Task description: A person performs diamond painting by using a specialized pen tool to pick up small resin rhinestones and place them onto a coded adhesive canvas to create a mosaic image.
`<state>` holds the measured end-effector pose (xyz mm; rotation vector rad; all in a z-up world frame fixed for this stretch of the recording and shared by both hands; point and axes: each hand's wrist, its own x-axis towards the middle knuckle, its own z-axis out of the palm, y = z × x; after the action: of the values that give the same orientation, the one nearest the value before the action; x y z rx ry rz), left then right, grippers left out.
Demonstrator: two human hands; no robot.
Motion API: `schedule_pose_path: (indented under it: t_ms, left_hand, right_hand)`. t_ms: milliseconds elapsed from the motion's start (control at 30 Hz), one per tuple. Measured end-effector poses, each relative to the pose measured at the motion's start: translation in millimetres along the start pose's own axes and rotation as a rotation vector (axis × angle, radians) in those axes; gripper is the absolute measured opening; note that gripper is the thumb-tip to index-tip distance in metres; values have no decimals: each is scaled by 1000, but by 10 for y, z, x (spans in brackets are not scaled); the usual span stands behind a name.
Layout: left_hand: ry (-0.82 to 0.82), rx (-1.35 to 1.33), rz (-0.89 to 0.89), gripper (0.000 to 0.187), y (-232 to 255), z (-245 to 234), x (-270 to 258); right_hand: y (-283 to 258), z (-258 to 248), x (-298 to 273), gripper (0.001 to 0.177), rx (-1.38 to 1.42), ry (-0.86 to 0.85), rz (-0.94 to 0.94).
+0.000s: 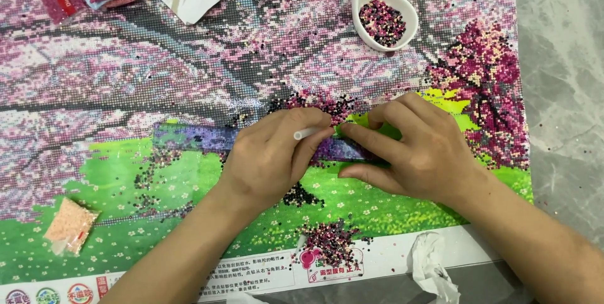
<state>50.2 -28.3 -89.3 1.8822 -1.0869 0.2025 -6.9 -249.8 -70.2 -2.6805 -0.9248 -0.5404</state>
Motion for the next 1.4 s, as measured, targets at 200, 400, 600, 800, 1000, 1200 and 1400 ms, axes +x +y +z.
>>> schedule_pose_path:
  t_ms: [200, 400, 600, 800, 1000, 1200, 1400]
  left_hand:
    - [-18, 10, 10, 14, 7, -7, 12]
    - [-28, 54, 39, 10, 67, -40, 76]
    - [1, 2, 54, 13, 7, -5, 42]
    - [193, -7, -306, 13, 132, -152, 91]
    - [146, -34, -241, 13, 181, -276, 87]
    - [-194, 54, -89, 25, 7, -202, 69]
    - [-230, 386, 36, 7, -5, -68, -80]
  right_hand:
    - [-26, -3, 21, 53, -3, -8, 4]
    - [-54, 6, 40, 53, -12, -5, -13]
    - [-50, 1, 42, 51, -16, 35, -31]
    - [-99, -67, 52, 54, -9, -2, -161]
    - [-107, -100, 65, 59, -178, -32, -131]
    - [-87, -84, 75, 66, -276, -69, -60]
    - [-293, -99, 42, 61, -60, 14, -29]
